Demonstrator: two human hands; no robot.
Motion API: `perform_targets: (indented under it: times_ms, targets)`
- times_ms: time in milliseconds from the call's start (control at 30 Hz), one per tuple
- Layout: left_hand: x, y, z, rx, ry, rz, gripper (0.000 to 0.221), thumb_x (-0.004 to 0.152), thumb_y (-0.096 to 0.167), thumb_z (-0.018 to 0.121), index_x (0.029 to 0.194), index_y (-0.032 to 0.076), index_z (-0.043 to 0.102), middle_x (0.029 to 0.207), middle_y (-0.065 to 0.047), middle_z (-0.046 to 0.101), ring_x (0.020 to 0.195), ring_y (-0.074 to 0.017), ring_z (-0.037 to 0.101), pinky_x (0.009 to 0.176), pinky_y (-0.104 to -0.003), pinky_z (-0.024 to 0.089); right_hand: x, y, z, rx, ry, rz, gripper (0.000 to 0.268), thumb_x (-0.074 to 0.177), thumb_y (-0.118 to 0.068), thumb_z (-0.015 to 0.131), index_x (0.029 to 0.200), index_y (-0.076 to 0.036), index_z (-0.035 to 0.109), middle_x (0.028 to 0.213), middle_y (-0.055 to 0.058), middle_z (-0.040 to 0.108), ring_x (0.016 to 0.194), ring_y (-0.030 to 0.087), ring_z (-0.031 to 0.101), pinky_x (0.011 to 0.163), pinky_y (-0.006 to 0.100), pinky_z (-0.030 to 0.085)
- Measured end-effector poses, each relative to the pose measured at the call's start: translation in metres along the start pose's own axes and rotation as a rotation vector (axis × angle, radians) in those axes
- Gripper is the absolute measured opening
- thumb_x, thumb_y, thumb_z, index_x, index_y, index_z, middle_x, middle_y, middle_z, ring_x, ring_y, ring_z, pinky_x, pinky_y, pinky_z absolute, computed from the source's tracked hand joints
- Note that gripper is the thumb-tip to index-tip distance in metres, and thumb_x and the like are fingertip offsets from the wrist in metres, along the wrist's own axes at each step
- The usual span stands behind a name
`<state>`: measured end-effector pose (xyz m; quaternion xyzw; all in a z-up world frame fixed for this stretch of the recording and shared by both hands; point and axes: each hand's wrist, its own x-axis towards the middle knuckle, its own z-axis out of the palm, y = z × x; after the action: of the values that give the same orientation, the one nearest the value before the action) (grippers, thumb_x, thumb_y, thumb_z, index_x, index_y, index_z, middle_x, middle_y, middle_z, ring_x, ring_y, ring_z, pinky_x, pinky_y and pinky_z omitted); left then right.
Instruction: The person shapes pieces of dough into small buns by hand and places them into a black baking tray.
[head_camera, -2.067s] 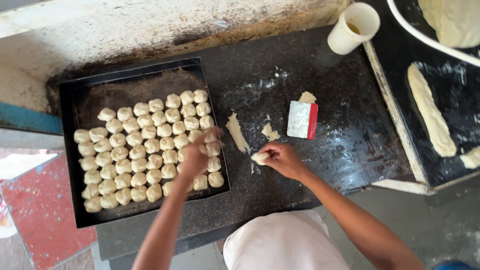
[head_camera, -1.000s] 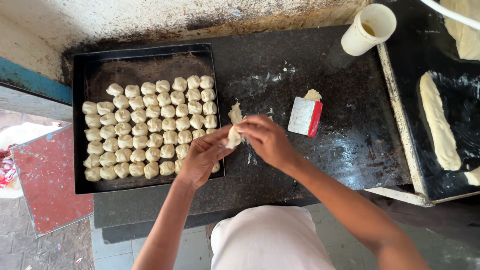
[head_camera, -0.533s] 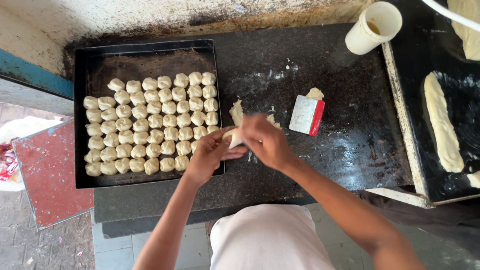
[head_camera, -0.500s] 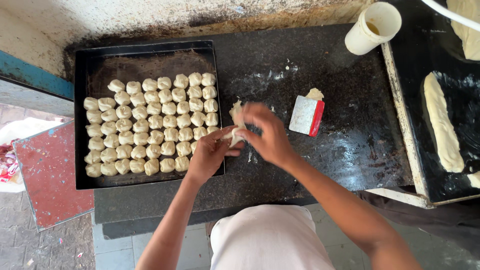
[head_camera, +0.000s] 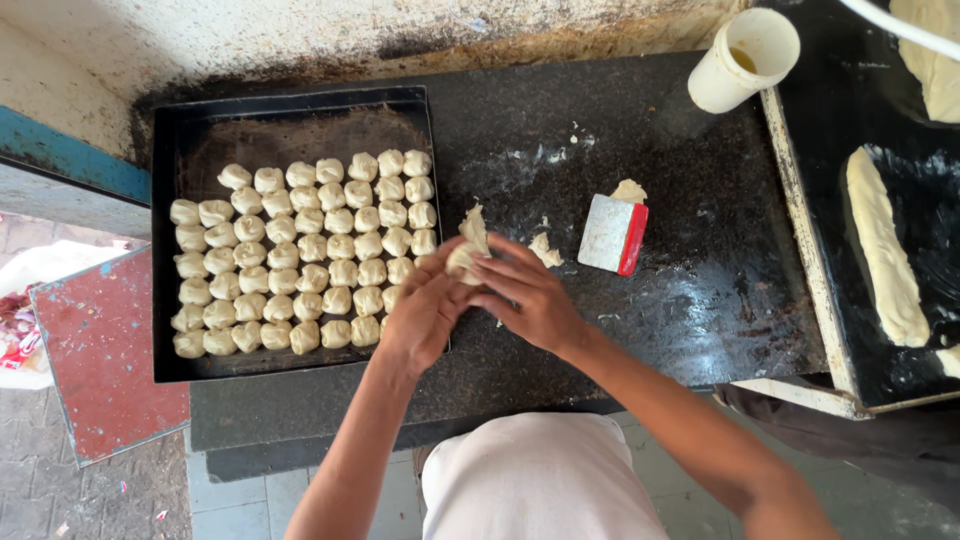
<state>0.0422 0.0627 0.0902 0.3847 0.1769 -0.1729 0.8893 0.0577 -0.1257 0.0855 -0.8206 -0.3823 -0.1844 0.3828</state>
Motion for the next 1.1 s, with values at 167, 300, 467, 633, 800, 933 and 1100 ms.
perform_targets:
  times_ms: [167, 300, 467, 633, 800, 933, 1100]
  targets:
    - [0.004, -0.025, 0.005, -0.086, 0.016, 0.060, 0.054, 0.099, 0.003, 0.058, 0.149, -0.002, 0.038, 0.128, -0.021, 0.060, 0.111, -0.0251, 0.066, 0.098, -0.038, 0.059, -0.002, 0.003, 0.006, 0.164, 0.043, 0.295, 0.015, 0.092, -0.003, 0.075, 0.107, -0.001, 0.074, 0.117, 0.009, 0.073, 0.109, 0.024, 0.074, 0.091, 0.034, 0.063]
    - [0.027, -0.030, 0.000, 0.181, 0.213, 0.187, 0.055, 0.097, 0.005, 0.061, 0.147, 0.000, 0.042, 0.123, -0.022, 0.063, 0.109, -0.0277, 0.068, 0.094, -0.042, 0.059, -0.017, 0.009, 0.008, 0.744, -0.324, 0.876, 0.010, 0.091, -0.007, 0.077, 0.097, 0.000, 0.080, 0.098, 0.013, 0.080, 0.086, 0.026, 0.073, 0.079, 0.033, 0.062]
    - [0.038, -0.003, -0.017, 0.092, 0.163, 0.113, 0.055, 0.100, 0.012, 0.059, 0.151, 0.002, 0.042, 0.135, -0.015, 0.060, 0.124, -0.0235, 0.064, 0.104, -0.037, 0.056, -0.043, 0.019, 0.013, -0.005, -0.260, 0.299, 0.046, 0.084, -0.030, 0.074, 0.124, -0.007, 0.070, 0.126, 0.019, 0.070, 0.114, 0.031, 0.068, 0.094, 0.037, 0.054]
    - [0.031, -0.005, -0.011, 0.000, 0.111, 0.075, 0.064, 0.096, 0.009, 0.058, 0.153, 0.006, 0.029, 0.138, -0.016, 0.055, 0.121, -0.0266, 0.066, 0.104, -0.036, 0.058, -0.055, 0.032, 0.028, -0.247, -0.109, 0.285, 0.048, 0.091, -0.025, 0.079, 0.135, -0.015, 0.062, 0.126, 0.005, 0.066, 0.124, 0.030, 0.059, 0.100, 0.059, 0.039]
    - [0.029, -0.038, -0.006, -0.019, 0.068, 0.097, 0.060, 0.103, 0.009, 0.058, 0.156, 0.000, 0.032, 0.131, -0.019, 0.055, 0.119, -0.0263, 0.061, 0.099, -0.040, 0.057, -0.034, 0.032, 0.037, 0.113, 0.054, 0.298, 0.027, 0.097, -0.010, 0.072, 0.124, -0.008, 0.068, 0.124, 0.011, 0.067, 0.116, 0.023, 0.069, 0.093, 0.033, 0.062]
    - [0.039, -0.040, -0.020, 0.221, 0.178, 0.160, 0.051, 0.102, 0.010, 0.058, 0.149, -0.007, 0.045, 0.123, -0.023, 0.064, 0.118, -0.0335, 0.067, 0.091, -0.042, 0.060, -0.025, 0.010, 0.026, 0.685, -0.084, 0.699, 0.007, 0.092, -0.009, 0.077, 0.098, -0.006, 0.074, 0.106, 0.009, 0.075, 0.096, 0.018, 0.074, 0.084, 0.033, 0.064]
    - [0.049, -0.020, -0.042, -0.050, 0.182, 0.171, 0.051, 0.101, 0.007, 0.056, 0.149, -0.004, 0.043, 0.130, -0.014, 0.063, 0.127, -0.0250, 0.065, 0.102, -0.033, 0.056, -0.038, -0.001, 0.007, 0.491, -0.223, 0.628, 0.011, 0.094, -0.021, 0.077, 0.102, -0.014, 0.073, 0.107, 0.001, 0.076, 0.100, 0.014, 0.075, 0.087, 0.033, 0.063]
